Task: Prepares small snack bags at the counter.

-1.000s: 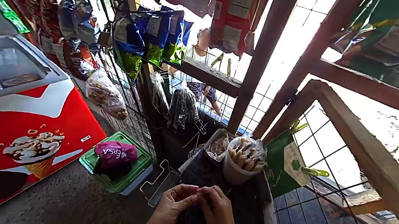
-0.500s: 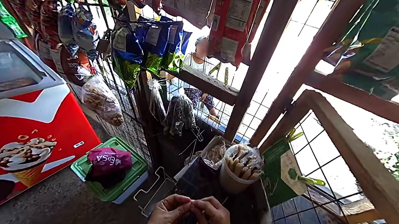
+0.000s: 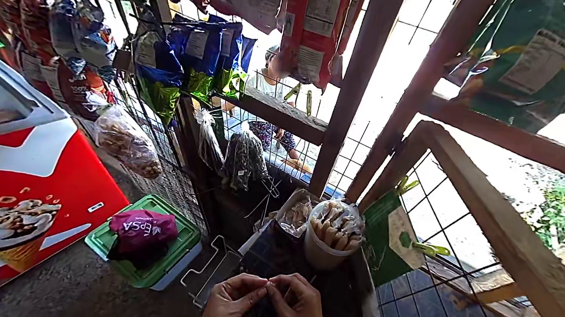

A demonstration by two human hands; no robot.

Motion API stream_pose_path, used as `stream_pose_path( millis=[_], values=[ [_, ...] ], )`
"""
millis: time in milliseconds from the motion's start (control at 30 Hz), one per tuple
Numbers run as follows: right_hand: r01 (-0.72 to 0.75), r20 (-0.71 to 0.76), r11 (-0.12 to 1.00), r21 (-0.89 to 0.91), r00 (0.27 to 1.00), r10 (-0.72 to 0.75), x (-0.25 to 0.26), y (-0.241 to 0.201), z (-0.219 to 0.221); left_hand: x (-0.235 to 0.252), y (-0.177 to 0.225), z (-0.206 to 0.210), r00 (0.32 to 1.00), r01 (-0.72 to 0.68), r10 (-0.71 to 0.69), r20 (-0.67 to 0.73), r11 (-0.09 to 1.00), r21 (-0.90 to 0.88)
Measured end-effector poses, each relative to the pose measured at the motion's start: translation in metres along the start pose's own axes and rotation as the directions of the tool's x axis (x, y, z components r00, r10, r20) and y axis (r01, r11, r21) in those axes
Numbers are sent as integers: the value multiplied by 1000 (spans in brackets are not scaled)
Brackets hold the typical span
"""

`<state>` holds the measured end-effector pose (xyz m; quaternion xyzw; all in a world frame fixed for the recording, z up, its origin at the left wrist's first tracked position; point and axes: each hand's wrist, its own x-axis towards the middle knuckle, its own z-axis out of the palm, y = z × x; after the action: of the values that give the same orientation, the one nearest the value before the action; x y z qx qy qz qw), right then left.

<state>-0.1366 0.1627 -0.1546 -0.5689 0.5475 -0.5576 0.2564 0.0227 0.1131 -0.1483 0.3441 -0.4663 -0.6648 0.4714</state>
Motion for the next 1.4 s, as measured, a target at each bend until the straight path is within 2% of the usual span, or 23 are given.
stream_pose_path(
  millis=[200,333,400,533,633,833,1167,1400],
  values=[
    [-15,41,997,71,999,12,0,0,-1,5,2,-8,997,-49,49,55,999,-13],
    [-15,121,988,156,993,-4,0,1,0,11,5,-14,996,63,-54,68,987,-148],
    [-14,132,986,167,991,-9,-1,1,1,12,1,-18,995,69,-55,79,982,-175],
    [-15,117,986,166,993,-5,-1,1,0,12,2,-20,993,0,14,121,994,-113],
    [-24,111,991,131,994,10,-2,-1,-1,14,2,-24,976,-60,72,204,996,-65],
    [71,101,996,59,992,-76,-4,-2,2,21,7,-36,923,-191,166,348,981,40],
    [65,58,994,85,996,-70,-6,-1,2,22,0,-38,896,-241,214,388,970,21],
    [-6,86,994,113,996,-4,-4,2,2,20,-2,-35,915,-231,196,351,971,59]
  ],
)
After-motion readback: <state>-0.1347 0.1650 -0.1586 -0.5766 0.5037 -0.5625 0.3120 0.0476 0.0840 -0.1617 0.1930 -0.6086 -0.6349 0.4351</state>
